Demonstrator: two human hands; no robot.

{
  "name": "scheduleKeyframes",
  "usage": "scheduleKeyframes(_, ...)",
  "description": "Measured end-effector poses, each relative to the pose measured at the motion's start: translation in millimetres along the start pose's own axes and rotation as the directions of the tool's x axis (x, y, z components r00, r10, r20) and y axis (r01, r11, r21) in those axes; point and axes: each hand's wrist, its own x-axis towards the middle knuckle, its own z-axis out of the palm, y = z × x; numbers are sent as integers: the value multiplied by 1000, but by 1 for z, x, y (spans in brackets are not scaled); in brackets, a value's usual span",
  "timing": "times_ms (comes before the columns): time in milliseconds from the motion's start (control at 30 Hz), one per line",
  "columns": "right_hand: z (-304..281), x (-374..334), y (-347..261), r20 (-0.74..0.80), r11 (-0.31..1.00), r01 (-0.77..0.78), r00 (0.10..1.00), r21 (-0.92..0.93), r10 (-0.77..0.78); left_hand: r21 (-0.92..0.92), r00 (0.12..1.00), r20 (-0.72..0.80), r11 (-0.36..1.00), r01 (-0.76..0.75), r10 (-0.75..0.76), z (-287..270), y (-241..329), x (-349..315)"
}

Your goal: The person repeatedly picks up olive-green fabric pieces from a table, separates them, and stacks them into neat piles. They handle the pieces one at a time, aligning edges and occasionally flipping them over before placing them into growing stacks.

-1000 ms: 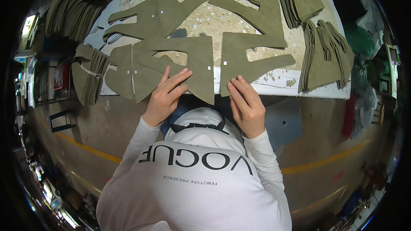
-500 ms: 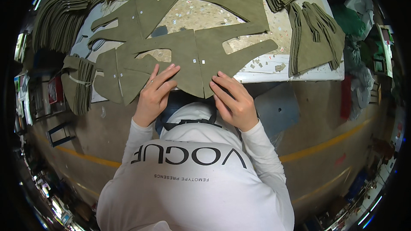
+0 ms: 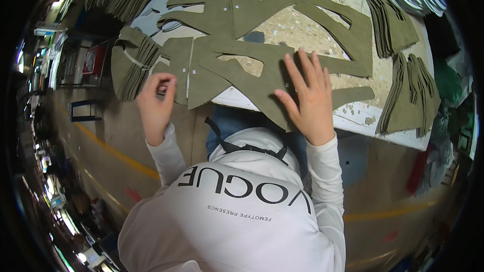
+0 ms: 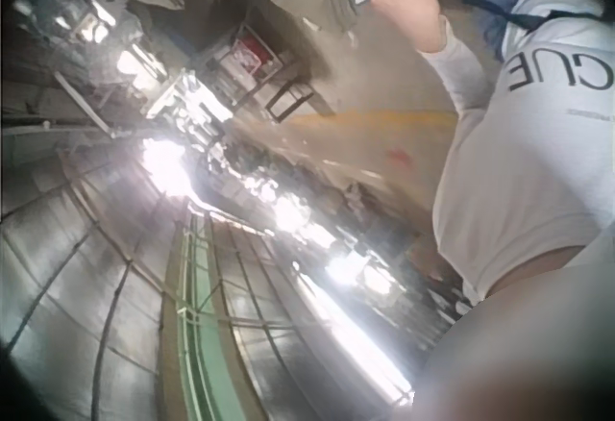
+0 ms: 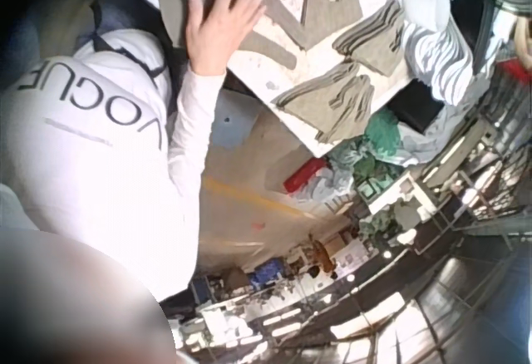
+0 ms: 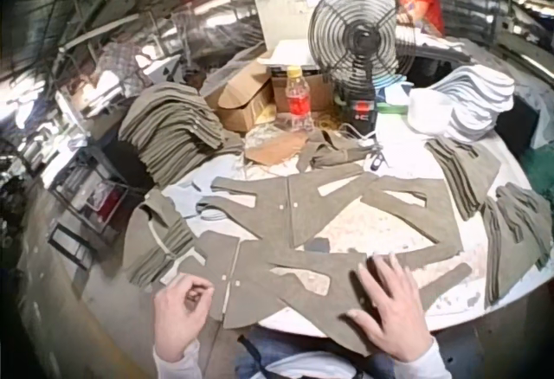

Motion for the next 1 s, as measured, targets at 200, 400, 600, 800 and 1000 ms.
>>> scheduleKeyframes(200, 14, -2, -4, 9, 995, -10, 1000, -95, 11, 10, 952, 223, 977, -215, 207, 8, 0, -13)
scheduleKeyframes(400, 2, 5, -11, -3, 1000, -27, 1000, 14, 27, -42, 956, 151, 968, -246, 250, -15, 3, 1)
scheduleKeyframes(600, -18, 13, -74, -56, 826, 337, 935, 453, -350, -214, 842, 192, 859, -466, 505, -32, 37, -8)
scheduleKeyframes(800, -14, 20, -98, 44, 652, 150, 961, 743, -272, -214, 908, 91, 898, -383, 409, -34, 9, -9)
scheduleKeyframes(1000, -72, 6, -56, 47, 543, -24, 999, 839, -29, -61, 931, 203, 953, -298, 304, -30, -42, -4)
